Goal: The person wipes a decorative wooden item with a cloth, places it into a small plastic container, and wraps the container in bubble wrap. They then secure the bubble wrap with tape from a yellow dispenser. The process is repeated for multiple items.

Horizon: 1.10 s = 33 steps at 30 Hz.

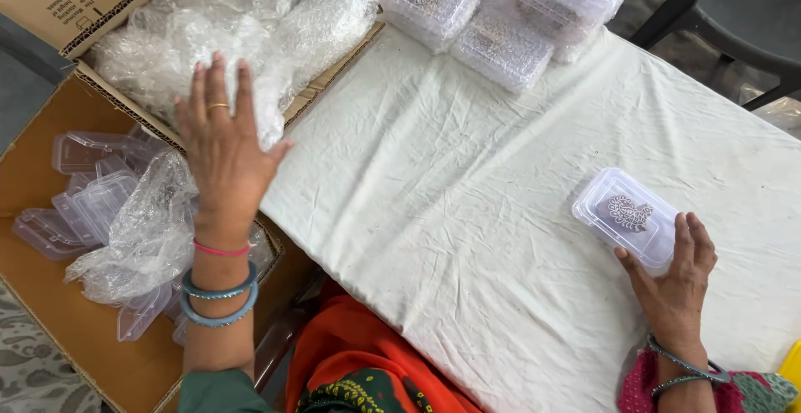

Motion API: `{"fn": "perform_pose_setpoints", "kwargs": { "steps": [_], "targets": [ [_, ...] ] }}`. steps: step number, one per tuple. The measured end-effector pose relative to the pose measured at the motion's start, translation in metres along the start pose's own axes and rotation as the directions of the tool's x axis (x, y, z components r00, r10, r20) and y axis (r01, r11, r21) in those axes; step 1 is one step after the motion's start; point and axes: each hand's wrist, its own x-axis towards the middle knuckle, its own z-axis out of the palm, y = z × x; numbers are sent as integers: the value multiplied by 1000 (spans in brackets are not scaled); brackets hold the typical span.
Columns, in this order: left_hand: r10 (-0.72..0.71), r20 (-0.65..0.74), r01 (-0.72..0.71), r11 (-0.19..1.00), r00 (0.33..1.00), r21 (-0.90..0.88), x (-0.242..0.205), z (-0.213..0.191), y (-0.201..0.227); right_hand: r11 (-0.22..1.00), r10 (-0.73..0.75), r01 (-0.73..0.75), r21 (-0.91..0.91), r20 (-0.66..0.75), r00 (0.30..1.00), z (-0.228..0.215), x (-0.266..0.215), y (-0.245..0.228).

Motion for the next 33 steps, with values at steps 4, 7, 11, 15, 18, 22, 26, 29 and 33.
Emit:
{"fn": "perform_pose_setpoints", "kwargs": {
  "steps": [4,7,11,15,18,22,26,29,33],
  "targets": [
    [-141,41,140,990,989,24,-9,18,-10,1000,18,-18,5,-4,1000,1,1,1],
    [-100,-3,100,995,995,5,-16,19,7,1000,3,-3,-16,-31,1000,1,0,-2],
    [73,-56,-92,783,996,-615,-14,4,79,992,-125,115,-55,-224,967,-1,-5,-5],
    [379,309,285,118,872,-951,-16,56,165,936,-300,351,33,-449,842,2,-20,-23],
    [662,275,466,-128,698,-876,-11,76,226,883,-231,366,293,-406,884,11,-33,-53],
    [753,455,723,-40,476,-690,-11,93,278,808,-79,228,544,-283,956,20,-43,-70],
    [764,498,766,6,411,-642,-12,112,298,492,144,-24,870,-55,988,44,-47,-41],
    [756,457,763,-85,469,-641,-13,131,303,307,208,-77,949,13,978,74,-53,1],
    [666,527,792,-160,527,-590,-13,149,299,121,271,-16,993,-18,962,58,-41,-15]
  ]
}}
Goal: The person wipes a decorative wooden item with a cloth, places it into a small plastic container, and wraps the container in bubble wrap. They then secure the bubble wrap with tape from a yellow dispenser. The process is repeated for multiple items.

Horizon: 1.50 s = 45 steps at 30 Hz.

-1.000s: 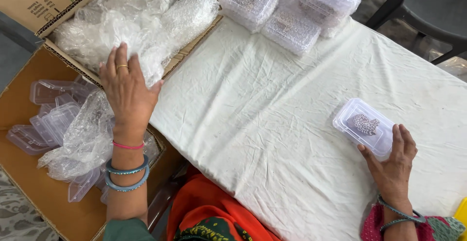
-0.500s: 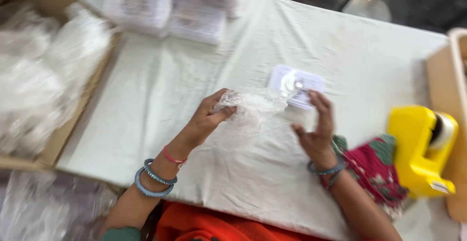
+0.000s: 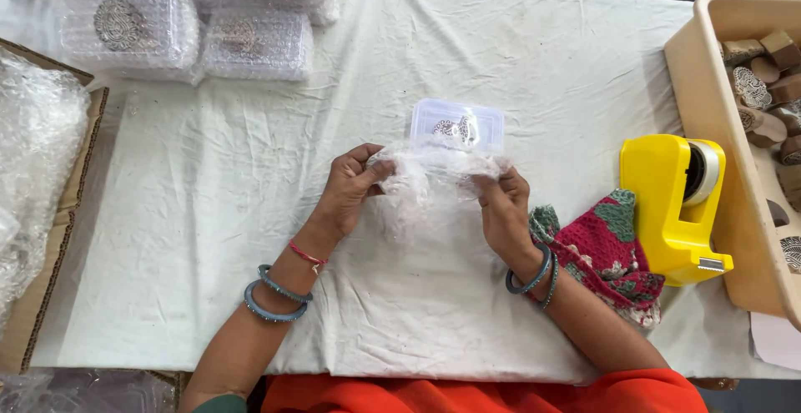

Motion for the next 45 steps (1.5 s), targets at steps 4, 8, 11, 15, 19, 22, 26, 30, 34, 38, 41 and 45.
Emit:
{"fn": "perform_pose_setpoints", "kwargs": {
  "steps": [4,8,11,15,19,22,26,30,34,38,41,45],
  "targets": [
    [-31,-14,29,992,999,-125,-2,-7,-7,992,82,-72,105,-88,993,17,5,-25],
    [9,34,3,942,999,-336,-4,-7,3,983,93,-62,173,-181,979,14,13,-30],
    [61,27,-47,936,998,-348,-3,-10,5,994,46,-21,107,-235,971,11,19,-36],
    [152,-76,-167,944,986,-285,-2,-9,4,998,-52,56,10,-267,962,3,24,-35],
    [220,-81,-234,942,972,-241,-1,0,5,995,-96,88,-42,-321,942,3,29,-44],
    [119,-49,-124,987,992,-102,-5,0,4,993,-103,73,-98,-354,930,-4,33,-41],
    [161,-39,-160,987,986,13,3,-9,-16,984,-144,104,-144,-306,941,-9,33,-44],
    [344,-92,-274,860,935,431,-1,5,-10,966,-151,69,-250,-326,933,-13,33,-57],
    [284,-149,-212,903,947,374,-5,5,1,945,-85,-14,-326,-287,954,-43,37,-48],
    [240,-134,-230,969,961,89,-4,-1,0,701,-290,139,-700,-101,952,-9,32,-79],
    [261,-100,-251,963,960,97,-1,-4,-7,413,-440,317,-854,117,890,24,24,-115],
    [325,43,-328,932,945,152,2,-3,-16,256,-296,482,-838,407,864,48,24,-129]
  ]
}}
